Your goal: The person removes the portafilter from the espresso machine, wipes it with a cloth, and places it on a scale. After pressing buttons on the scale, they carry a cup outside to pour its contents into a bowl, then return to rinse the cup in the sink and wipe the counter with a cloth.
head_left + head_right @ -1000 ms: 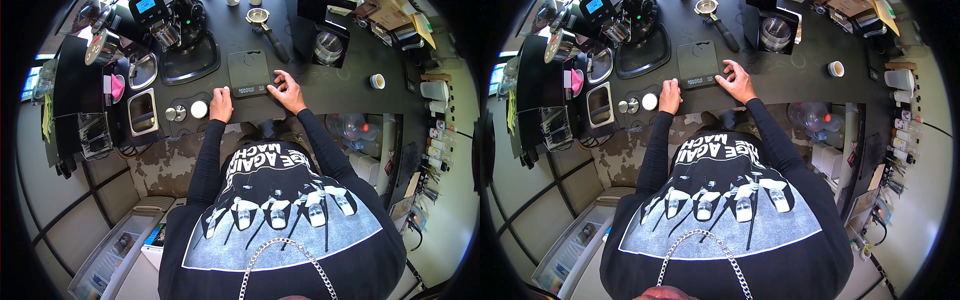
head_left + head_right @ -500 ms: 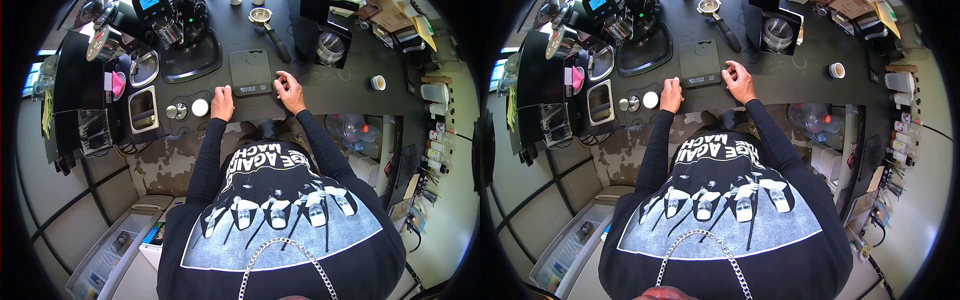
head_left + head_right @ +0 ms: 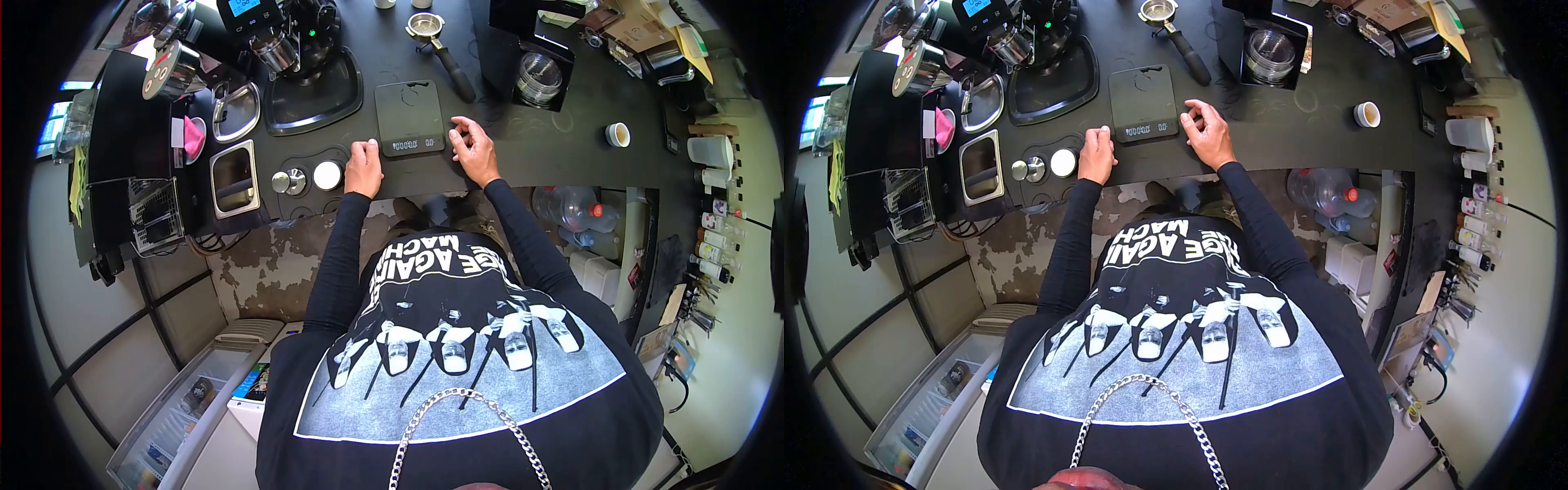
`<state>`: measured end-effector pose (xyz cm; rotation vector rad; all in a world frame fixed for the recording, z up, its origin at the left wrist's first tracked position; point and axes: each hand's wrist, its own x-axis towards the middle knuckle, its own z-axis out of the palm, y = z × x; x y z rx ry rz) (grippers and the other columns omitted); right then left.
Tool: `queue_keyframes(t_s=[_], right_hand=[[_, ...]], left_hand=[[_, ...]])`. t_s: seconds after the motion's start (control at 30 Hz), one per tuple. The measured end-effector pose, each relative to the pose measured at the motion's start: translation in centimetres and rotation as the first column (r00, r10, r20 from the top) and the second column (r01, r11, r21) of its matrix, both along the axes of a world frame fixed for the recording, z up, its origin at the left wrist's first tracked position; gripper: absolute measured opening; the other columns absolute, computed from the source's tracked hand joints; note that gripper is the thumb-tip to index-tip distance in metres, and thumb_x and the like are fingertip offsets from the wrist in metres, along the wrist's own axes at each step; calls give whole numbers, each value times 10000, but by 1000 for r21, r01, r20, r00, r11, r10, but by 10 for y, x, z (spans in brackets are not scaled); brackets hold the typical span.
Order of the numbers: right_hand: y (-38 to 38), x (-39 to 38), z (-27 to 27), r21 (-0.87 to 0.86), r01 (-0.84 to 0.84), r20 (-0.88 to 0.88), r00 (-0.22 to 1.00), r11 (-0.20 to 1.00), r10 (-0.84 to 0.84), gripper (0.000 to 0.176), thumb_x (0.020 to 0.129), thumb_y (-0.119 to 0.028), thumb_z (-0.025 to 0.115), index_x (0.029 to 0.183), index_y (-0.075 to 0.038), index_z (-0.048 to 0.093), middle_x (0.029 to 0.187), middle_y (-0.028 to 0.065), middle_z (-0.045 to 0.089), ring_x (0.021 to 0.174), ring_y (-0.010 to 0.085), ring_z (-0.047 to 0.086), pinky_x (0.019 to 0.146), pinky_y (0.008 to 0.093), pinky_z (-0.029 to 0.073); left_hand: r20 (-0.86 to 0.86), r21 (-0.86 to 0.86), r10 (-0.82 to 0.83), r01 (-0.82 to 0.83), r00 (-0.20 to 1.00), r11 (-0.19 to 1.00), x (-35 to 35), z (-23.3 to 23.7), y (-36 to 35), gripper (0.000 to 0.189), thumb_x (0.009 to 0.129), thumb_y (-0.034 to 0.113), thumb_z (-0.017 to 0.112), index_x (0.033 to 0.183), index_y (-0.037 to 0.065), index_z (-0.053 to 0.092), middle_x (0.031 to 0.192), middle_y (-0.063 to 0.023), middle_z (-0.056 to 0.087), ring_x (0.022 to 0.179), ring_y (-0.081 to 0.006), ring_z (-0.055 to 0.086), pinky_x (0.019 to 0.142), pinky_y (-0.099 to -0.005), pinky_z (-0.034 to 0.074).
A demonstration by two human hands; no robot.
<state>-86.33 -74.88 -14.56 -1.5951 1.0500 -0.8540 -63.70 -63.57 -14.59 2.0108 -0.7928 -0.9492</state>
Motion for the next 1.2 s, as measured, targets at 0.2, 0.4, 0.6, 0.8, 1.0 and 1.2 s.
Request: queue_keyframes(t_s=[0.2, 0.4, 0.6, 0.8, 1.0, 1.2], right_hand=[[0, -1, -5, 46, 33, 20, 999, 998, -34, 310, 982, -210, 633, 1220, -12, 612, 949, 45, 614, 657, 84, 604, 546, 250, 558], [12, -31, 5, 244, -8, 96, 995, 970, -16, 207, 992, -147, 597, 1152, -15, 607, 909, 66, 649, 680, 120, 667, 596, 282, 572], [-11, -132, 11, 375, 181, 57, 974, 909, -217, 281, 980, -118, 599, 1238, -12, 565, 988, 101, 635, 777, 153, 678, 681, 293, 580], [-62, -256, -11, -344, 766, -257, 479, 542, -839, 726, 813, -251, 801, 1387, 0, 433, 1180, 178, 549, 978, 231, 625, 823, 355, 545], [-115, -329, -19, -400, 698, -314, 505, 594, -804, 829, 754, -342, 854, 1395, -17, 440, 1234, 193, 555, 1129, 304, 565, 965, 391, 487], [-149, -345, -5, -317, 534, -426, 658, 784, -620, 830, 715, -501, 823, 1386, -148, 486, 1305, 102, 576, 1262, 332, 479, 1022, 496, 356]], left_hand=[[-2, -26, -7, 7, 1000, 1000, -1, 4, 2, 462, 1028, 458, 437, 1047, 4, 523, 772, -162, 656, 592, -264, 675, 659, -397, 528], [245, -289, 166, -91, 955, 953, -26, 9, 33, 328, 1031, 320, 541, 1121, 17, 630, 996, -85, 659, 904, -181, 615, 842, -333, 494], [-132, -410, -65, 5, 989, 912, -30, -6, 57, 276, 1054, 227, 496, 858, 36, 537, 753, 6, 508, 657, -63, 440, 588, -240, 389], [95, -479, -114, 146, 989, 866, -59, 30, 29, 348, 1066, 258, 471, 792, 46, 500, 662, 25, 443, 583, -56, 366, 522, -245, 305], [137, -451, -136, 184, 981, 874, -113, 41, -2, 355, 1069, 262, 464, 794, 42, 511, 668, 21, 444, 592, -64, 380, 543, -249, 320], [98, -476, -184, 209, 978, 855, -207, 32, -29, 341, 1069, 240, 466, 796, 45, 529, 673, 22, 460, 597, -58, 394, 537, -245, 323]])
